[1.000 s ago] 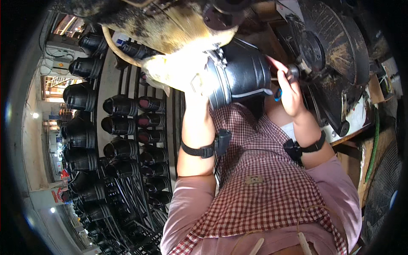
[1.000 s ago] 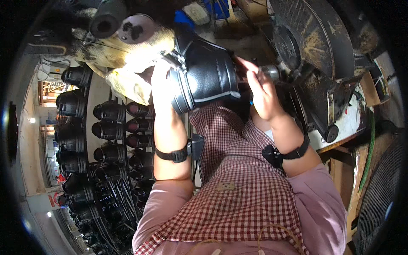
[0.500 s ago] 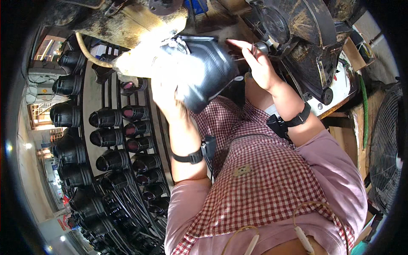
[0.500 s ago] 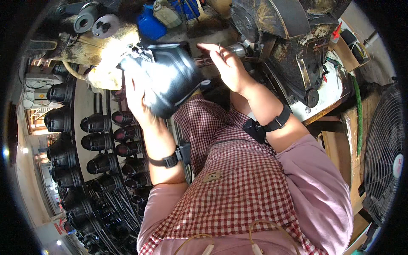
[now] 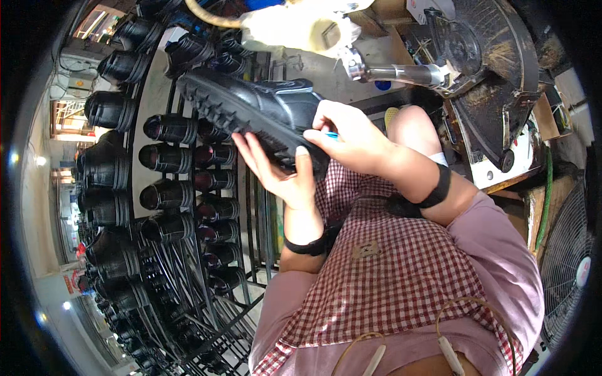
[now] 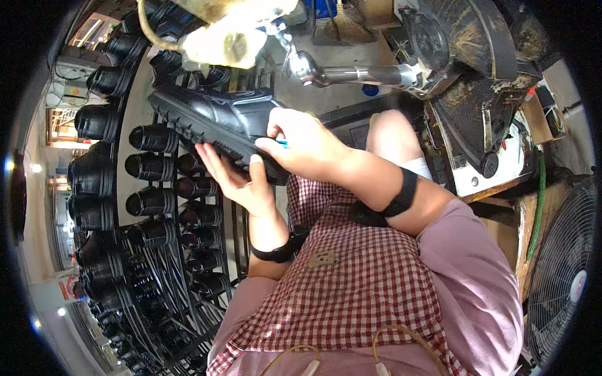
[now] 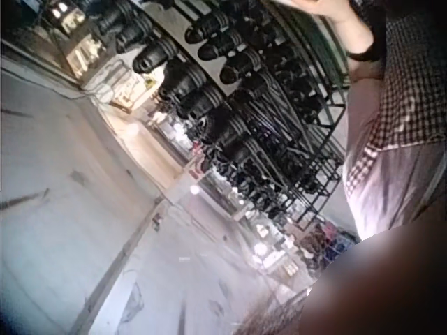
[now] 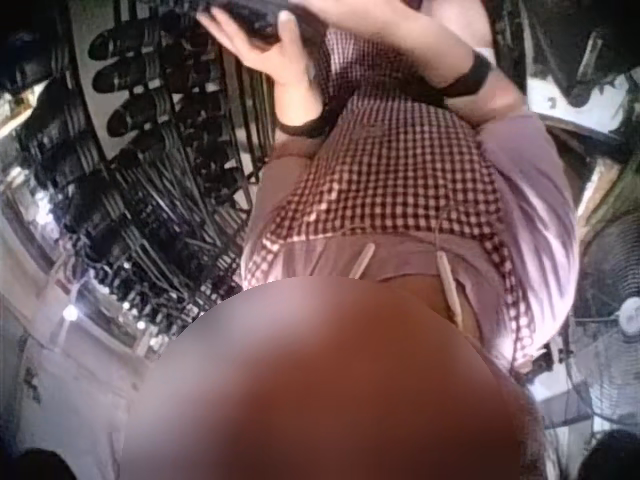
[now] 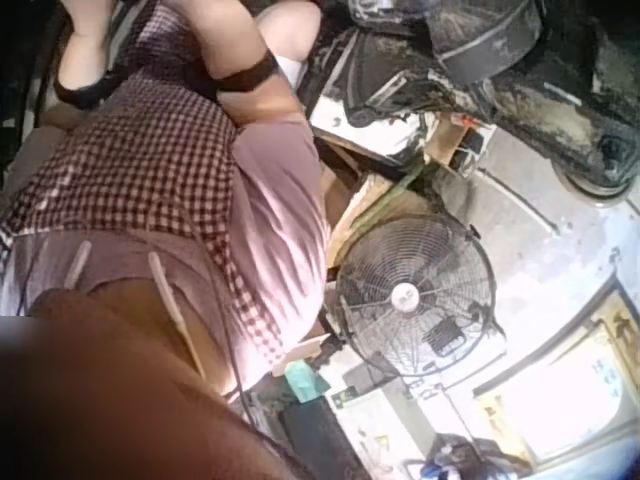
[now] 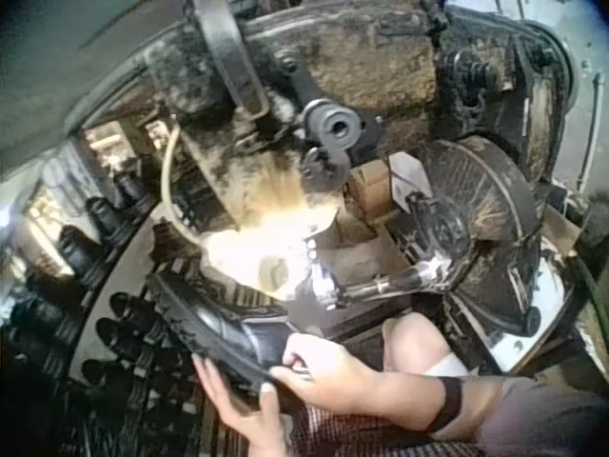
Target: The recorder is manufacturing shoes in a factory.
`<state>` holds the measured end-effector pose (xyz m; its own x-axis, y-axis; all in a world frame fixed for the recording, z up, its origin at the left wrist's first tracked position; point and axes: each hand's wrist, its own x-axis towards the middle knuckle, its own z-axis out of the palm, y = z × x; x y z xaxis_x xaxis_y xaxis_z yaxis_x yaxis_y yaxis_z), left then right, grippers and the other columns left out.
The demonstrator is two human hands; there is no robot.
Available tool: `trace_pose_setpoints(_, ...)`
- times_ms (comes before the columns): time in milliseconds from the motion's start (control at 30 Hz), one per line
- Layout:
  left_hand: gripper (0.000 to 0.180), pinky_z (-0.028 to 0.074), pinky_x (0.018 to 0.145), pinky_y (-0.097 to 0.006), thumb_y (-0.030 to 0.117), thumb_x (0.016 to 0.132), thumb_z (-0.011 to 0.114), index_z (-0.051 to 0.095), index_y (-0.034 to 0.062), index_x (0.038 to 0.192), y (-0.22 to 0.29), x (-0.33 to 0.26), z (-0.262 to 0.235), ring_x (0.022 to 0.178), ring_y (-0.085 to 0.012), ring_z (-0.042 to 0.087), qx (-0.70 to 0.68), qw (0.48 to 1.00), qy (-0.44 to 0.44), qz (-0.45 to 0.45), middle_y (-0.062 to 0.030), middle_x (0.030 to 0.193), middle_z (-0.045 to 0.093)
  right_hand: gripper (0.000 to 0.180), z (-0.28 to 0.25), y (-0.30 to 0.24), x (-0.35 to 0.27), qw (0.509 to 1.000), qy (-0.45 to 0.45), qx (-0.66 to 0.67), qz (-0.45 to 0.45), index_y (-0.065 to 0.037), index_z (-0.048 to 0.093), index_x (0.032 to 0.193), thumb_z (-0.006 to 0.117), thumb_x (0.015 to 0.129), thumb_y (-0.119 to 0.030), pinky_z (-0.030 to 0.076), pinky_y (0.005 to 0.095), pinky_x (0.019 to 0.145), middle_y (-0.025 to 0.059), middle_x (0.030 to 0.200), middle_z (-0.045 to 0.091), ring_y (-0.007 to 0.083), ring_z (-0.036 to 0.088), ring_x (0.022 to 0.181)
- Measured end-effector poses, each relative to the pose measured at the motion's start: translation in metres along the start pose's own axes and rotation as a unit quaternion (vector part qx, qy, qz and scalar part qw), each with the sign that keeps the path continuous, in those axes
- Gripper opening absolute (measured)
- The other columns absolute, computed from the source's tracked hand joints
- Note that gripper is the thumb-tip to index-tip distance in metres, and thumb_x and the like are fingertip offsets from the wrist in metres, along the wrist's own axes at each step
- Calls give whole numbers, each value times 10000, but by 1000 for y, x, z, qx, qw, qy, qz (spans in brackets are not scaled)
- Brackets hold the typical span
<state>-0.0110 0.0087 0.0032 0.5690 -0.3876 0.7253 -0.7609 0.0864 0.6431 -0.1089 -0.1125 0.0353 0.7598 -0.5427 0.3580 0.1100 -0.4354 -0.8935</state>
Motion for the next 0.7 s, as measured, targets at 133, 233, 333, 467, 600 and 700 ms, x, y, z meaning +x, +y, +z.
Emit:
trace_pose_setpoints(133,804,232,1109,-491,35,692,644,313,-15,1423,-4,-2,-7,1384,-396,223,-38,996,67,-37,-239,1514,169,243,14,-7,7,997,16,65,49,10,595,710,724,775,-186,461,292,555,124,668,603,164,575,586)
trace_pose_setpoints(233,812,220,1119,-480,-7,686,627,295,-23,1426,-10,0,-10,1387,-385,221,-63,993,79,-55,-230,1518,158,192,9,0,5,993,72,87,18,-6,608,722,730,780,-142,441,246,538,72,647,593,94,523,569)
trace_pose_setpoints(333,802,212,1123,-477,18,692,640,309,-23,1421,-13,0,-10,1387,-384,223,-57,993,85,-56,-233,1512,180,158,0,6,-7,988,95,96,74,-26,610,747,733,784,-119,446,235,560,38,678,592,80,534,607)
trace_pose_setpoints(467,806,236,1109,-480,125,704,692,337,-10,1415,-15,-3,-6,1376,-398,247,-38,996,77,-10,-246,1505,200,142,19,-3,-16,995,53,68,38,-17,626,737,739,761,-101,442,241,555,52,681,590,89,541,611)
trace_pose_setpoints(600,813,297,1079,-474,127,714,699,321,-4,1423,-14,-7,-10,1359,-381,287,-38,995,91,-12,-227,1497,237,147,18,2,-16,993,68,72,65,-11,622,745,739,768,-99,437,240,541,52,691,603,77,538,610)
trace_pose_setpoints(700,801,325,1063,-460,54,701,578,278,-12,1441,-3,-6,-18,1267,-364,411,-214,961,117,-129,-196,1448,342,115,2,7,-15,986,69,122,93,-11,620,812,719,783,-62,453,240,555,45,725,620,75,555,634)
